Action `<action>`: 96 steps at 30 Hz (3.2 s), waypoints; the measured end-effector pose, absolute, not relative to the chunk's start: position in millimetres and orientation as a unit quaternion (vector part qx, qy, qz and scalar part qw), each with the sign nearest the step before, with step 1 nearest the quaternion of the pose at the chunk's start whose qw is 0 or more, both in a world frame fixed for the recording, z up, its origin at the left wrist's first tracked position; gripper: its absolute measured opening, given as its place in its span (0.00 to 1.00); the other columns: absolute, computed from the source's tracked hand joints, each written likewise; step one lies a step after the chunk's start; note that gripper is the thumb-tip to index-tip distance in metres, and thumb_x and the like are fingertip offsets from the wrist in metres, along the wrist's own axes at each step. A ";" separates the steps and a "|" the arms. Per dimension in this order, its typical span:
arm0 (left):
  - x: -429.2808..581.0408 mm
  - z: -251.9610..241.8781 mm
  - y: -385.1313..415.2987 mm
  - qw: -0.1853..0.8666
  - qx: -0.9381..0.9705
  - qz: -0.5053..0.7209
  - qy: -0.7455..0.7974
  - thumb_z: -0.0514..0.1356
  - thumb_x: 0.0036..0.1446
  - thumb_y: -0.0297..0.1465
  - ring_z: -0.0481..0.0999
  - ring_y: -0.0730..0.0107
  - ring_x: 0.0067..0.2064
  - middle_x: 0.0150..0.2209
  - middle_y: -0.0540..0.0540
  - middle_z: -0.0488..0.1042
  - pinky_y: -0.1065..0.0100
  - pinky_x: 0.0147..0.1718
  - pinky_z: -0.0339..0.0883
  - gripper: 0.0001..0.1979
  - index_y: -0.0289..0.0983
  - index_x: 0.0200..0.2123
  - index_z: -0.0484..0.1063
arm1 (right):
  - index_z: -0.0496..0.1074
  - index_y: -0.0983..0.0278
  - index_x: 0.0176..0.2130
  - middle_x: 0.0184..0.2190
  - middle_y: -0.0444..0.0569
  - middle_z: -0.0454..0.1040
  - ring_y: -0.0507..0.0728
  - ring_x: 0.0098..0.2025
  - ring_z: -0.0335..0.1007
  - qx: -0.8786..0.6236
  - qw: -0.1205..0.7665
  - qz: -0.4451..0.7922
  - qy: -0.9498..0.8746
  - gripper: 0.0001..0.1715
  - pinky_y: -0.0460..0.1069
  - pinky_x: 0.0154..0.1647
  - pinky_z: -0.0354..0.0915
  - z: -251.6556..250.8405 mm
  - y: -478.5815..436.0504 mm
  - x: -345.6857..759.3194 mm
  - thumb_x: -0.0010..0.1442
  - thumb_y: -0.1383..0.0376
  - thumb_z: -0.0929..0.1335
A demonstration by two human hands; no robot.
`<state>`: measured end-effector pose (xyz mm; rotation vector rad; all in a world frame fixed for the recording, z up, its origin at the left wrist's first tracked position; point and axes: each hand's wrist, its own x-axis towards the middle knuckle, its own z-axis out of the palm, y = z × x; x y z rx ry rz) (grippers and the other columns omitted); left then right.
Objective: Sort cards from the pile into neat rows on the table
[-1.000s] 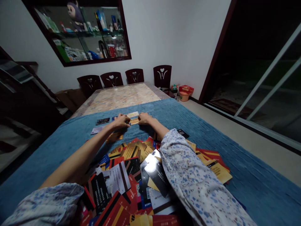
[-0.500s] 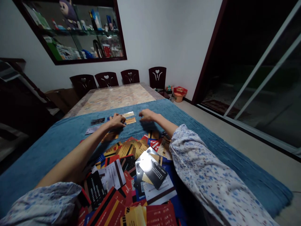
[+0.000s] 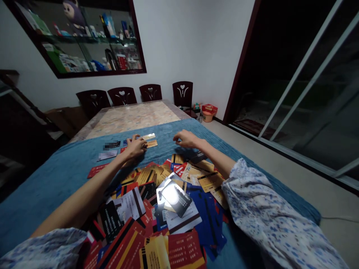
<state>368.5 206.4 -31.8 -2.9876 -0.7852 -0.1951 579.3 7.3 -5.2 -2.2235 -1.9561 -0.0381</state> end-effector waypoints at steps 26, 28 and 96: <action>430.4 -20.0 41.2 -0.033 -0.997 -0.067 -0.009 0.59 0.58 0.32 0.55 0.44 0.64 0.54 0.39 0.73 0.39 0.55 0.52 0.13 0.39 0.45 0.77 | 0.77 0.60 0.53 0.51 0.50 0.76 0.63 0.51 0.65 -0.786 0.119 -0.018 -0.606 0.36 0.54 0.53 0.60 -62.5 -101.3 612.8 0.45 0.74 0.63; 435.8 -23.8 38.4 -0.032 -0.998 -0.055 -0.005 0.58 0.60 0.34 0.55 0.45 0.64 0.54 0.39 0.74 0.40 0.55 0.53 0.12 0.39 0.44 0.77 | 0.77 0.60 0.52 0.51 0.50 0.76 0.63 0.50 0.65 -0.781 0.130 -0.009 -0.611 0.36 0.54 0.53 0.60 -65.8 -102.7 617.0 0.43 0.75 0.63; 442.7 -54.9 41.4 -0.126 -0.959 -0.205 -0.147 0.51 0.59 0.21 0.68 0.56 0.50 0.48 0.43 0.78 0.56 0.50 0.57 0.23 0.41 0.55 0.67 | 0.65 0.63 0.58 0.44 0.55 0.77 0.62 0.43 0.71 -0.757 0.271 -0.155 -0.574 0.31 0.54 0.45 0.63 -84.5 -97.2 601.2 0.54 0.70 0.66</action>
